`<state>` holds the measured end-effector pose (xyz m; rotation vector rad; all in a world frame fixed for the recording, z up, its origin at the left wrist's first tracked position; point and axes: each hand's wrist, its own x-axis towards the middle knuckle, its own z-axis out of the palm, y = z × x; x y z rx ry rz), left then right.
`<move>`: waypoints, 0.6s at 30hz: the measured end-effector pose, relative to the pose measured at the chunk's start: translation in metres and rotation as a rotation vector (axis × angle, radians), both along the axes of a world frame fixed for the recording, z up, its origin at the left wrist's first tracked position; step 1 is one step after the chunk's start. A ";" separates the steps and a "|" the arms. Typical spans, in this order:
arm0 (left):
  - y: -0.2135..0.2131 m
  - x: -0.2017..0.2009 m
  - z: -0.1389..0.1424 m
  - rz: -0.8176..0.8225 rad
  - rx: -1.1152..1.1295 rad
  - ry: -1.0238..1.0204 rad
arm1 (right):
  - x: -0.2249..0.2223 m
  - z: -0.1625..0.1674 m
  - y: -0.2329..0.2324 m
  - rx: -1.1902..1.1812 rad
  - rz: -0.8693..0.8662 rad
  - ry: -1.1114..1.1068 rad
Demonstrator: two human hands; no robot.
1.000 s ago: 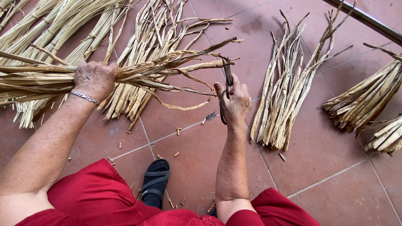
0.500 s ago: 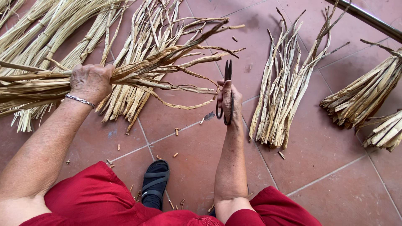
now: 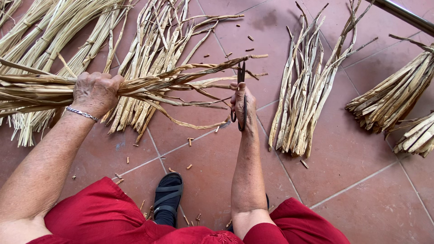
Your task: The person gathers dried plant stalks on a tiled floor, trims their ends with scissors, and ties them into bundles using strips of the same material. The person places the finished bundles on a metal rack.
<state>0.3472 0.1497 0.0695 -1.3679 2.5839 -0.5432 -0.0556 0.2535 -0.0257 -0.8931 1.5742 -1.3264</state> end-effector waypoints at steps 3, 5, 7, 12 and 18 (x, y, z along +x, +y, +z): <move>0.000 0.000 0.000 -0.008 0.012 -0.006 | 0.004 -0.001 0.000 -0.043 -0.056 -0.003; 0.000 0.000 0.002 -0.004 0.019 0.006 | 0.007 -0.001 0.000 -0.061 -0.088 -0.006; 0.002 -0.001 0.002 0.002 0.035 0.019 | 0.010 0.001 0.001 -0.067 -0.104 -0.028; 0.002 -0.003 0.004 0.040 0.096 0.029 | 0.009 0.007 0.006 -0.087 -0.092 0.066; -0.001 0.002 0.001 0.032 0.103 -0.013 | 0.004 0.003 0.003 -0.008 -0.037 0.169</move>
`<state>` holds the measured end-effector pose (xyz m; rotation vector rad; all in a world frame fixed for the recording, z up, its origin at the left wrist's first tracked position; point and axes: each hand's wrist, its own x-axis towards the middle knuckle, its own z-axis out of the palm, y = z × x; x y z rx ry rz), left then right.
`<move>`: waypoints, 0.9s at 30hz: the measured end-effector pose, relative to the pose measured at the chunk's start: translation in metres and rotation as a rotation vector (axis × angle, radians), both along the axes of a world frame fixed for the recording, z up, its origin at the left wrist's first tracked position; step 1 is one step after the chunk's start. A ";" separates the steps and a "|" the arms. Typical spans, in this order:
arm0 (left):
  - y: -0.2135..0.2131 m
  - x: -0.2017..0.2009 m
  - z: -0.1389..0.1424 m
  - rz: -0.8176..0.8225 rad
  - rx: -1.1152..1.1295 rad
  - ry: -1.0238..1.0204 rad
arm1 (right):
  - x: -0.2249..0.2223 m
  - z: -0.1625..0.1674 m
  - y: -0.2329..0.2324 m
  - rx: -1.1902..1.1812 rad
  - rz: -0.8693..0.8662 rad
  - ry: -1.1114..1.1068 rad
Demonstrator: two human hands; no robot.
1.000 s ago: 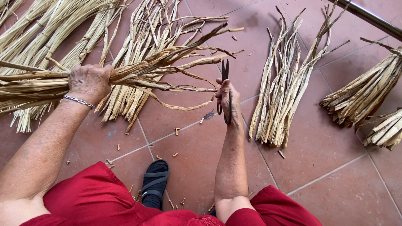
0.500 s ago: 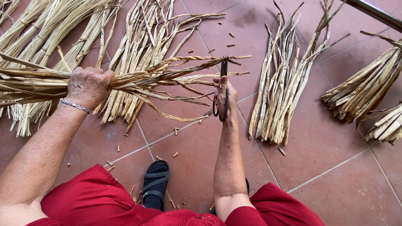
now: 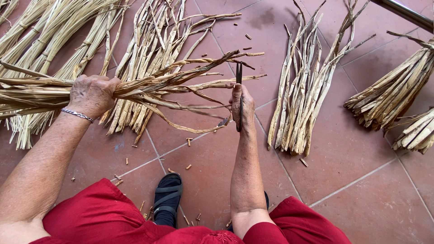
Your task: The person gathers dried plant stalks on a tiled floor, trims their ends with scissors, and ties them into bundles using strips of the same material. The person places the finished bundles on a metal rack.
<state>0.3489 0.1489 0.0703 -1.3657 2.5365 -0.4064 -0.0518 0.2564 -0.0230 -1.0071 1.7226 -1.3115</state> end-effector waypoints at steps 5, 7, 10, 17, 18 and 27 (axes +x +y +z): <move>-0.004 0.007 -0.006 -0.038 -0.012 -0.066 | -0.001 -0.008 -0.004 0.029 0.018 -0.056; -0.005 0.010 -0.007 -0.046 0.001 -0.061 | -0.002 -0.011 -0.003 0.072 0.037 -0.078; -0.005 0.010 -0.007 -0.049 0.032 -0.041 | -0.002 -0.014 -0.004 0.083 0.043 -0.113; -0.003 0.006 0.000 0.095 0.211 -0.068 | 0.000 -0.011 -0.001 0.094 0.048 0.004; -0.002 0.005 0.001 0.134 0.238 -0.040 | 0.000 -0.010 0.000 0.126 0.051 0.030; -0.002 0.002 0.006 0.233 0.377 -0.051 | 0.000 -0.008 0.003 0.064 0.068 -0.051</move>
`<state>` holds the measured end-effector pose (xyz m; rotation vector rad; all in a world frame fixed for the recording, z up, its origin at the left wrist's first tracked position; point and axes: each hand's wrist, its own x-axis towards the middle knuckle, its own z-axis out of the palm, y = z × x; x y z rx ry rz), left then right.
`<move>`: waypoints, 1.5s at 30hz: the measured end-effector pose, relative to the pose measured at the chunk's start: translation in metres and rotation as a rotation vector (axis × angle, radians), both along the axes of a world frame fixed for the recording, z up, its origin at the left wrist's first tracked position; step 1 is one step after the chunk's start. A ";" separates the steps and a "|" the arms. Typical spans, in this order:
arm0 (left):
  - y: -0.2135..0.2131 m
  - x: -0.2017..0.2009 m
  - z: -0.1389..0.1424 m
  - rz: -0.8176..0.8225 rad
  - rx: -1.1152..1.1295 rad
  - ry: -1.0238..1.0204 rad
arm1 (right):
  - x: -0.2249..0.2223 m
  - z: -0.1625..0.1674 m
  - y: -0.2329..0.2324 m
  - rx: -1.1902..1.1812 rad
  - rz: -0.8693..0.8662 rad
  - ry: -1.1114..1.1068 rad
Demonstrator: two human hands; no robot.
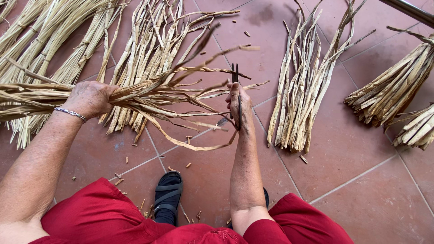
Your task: The person gathers dried plant stalks on a tiled floor, trims their ends with scissors, and ties them into bundles using strips of the same material. The person places the finished bundles on a metal rack.
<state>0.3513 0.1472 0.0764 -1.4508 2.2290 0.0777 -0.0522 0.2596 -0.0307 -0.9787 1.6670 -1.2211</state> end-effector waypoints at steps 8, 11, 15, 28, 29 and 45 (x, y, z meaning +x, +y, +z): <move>0.001 0.003 -0.002 -0.029 0.027 -0.055 | 0.004 -0.004 -0.001 -0.051 -0.008 -0.012; 0.002 0.007 -0.003 -0.075 -0.024 -0.024 | 0.005 -0.003 0.000 -0.032 -0.033 0.041; 0.004 0.014 -0.005 -0.097 -0.050 -0.032 | 0.009 -0.002 0.003 -0.112 -0.087 0.201; -0.006 0.029 0.010 0.225 0.005 0.031 | -0.021 -0.012 0.006 -0.076 -0.191 -0.162; -0.005 0.030 0.011 0.211 -0.007 0.037 | -0.025 -0.015 0.005 -0.072 -0.165 -0.135; 0.000 0.047 0.006 -0.042 -0.136 0.015 | -0.036 -0.014 0.012 0.202 -0.040 0.352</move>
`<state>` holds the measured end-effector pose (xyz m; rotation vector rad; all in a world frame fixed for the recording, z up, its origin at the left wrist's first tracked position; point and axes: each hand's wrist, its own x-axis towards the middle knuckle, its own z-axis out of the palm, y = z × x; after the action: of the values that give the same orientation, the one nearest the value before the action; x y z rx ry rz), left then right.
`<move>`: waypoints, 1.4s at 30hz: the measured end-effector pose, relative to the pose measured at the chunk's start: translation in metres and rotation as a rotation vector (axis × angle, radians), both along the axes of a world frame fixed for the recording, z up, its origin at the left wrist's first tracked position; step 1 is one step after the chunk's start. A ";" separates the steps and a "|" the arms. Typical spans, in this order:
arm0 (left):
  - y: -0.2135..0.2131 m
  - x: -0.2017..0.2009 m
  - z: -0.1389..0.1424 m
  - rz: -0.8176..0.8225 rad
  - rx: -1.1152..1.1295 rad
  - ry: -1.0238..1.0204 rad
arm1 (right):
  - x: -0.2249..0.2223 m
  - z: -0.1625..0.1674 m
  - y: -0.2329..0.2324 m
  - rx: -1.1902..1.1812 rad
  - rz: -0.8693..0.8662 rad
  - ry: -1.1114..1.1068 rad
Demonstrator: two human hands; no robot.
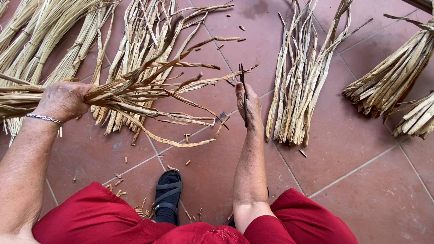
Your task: The person gathers dried plant stalks on a tiled floor, trims their ends with scissors, and ties them into bundles using strips of the same material. The person places the finished bundles on a metal rack.
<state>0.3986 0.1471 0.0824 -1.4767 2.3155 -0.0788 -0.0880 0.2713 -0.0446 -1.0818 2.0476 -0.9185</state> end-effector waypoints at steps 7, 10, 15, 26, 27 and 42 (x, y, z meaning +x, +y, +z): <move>-0.001 0.006 -0.003 -0.167 -0.122 0.035 | 0.009 0.010 0.003 -0.085 -0.016 -0.013; -0.001 0.007 -0.003 -0.163 -0.139 0.032 | 0.011 0.013 0.004 -0.175 -0.069 -0.015; -0.001 0.008 -0.003 -0.131 -0.172 0.059 | 0.012 0.013 0.004 -0.090 -0.061 -0.091; -0.001 0.011 -0.003 -0.182 -0.170 0.009 | 0.005 -0.011 -0.004 0.019 0.007 -0.007; -0.001 0.012 -0.003 -0.174 -0.164 0.037 | 0.005 -0.012 -0.004 0.035 0.004 -0.034; -0.002 0.019 -0.005 -0.129 -0.183 0.038 | 0.004 -0.010 -0.003 -0.004 0.008 -0.216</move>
<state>0.4172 0.1452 0.0769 -1.4216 2.4890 -0.3080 -0.0842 0.2680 -0.0541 -0.9481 1.8642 -0.9902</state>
